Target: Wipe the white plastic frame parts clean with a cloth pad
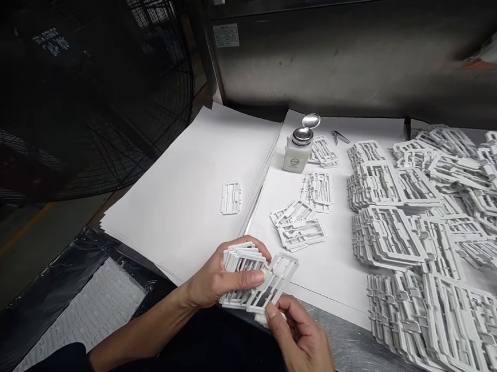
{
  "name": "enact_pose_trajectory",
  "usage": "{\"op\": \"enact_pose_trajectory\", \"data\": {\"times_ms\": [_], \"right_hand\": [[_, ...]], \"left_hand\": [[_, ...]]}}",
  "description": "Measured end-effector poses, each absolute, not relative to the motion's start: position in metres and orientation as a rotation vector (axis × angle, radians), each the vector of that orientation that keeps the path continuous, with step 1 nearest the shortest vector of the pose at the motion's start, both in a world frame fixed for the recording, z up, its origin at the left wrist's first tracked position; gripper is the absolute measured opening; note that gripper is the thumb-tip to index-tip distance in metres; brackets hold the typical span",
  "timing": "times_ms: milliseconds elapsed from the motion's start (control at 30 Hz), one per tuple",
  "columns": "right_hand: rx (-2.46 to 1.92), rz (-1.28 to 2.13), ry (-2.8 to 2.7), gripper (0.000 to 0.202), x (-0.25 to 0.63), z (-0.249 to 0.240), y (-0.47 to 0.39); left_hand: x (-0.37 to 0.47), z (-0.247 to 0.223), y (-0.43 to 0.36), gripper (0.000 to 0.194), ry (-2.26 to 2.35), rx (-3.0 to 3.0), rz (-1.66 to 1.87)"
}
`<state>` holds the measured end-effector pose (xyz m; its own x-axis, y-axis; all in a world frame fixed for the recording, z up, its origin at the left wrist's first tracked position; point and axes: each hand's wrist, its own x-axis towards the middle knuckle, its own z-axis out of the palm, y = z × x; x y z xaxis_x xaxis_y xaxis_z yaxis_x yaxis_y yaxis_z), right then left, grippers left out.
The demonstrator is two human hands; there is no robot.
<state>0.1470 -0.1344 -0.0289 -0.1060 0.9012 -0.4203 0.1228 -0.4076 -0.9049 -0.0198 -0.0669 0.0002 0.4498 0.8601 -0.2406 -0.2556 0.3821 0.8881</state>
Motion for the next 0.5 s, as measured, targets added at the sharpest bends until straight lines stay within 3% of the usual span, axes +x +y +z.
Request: {"op": "enact_pose_trajectory", "data": {"times_ms": [233,500], "right_hand": [[-1.579,1.512,-1.571,0.034,0.164,-0.034,-0.131],[-1.532,1.661,-1.861,0.034,0.190,-0.022,-0.119]], "left_hand": [[-0.024,0.009,-0.064,0.027,0.796,1.025,0.825],[-0.028,0.015,-0.065,0.029,0.847,0.875,0.829]]}}
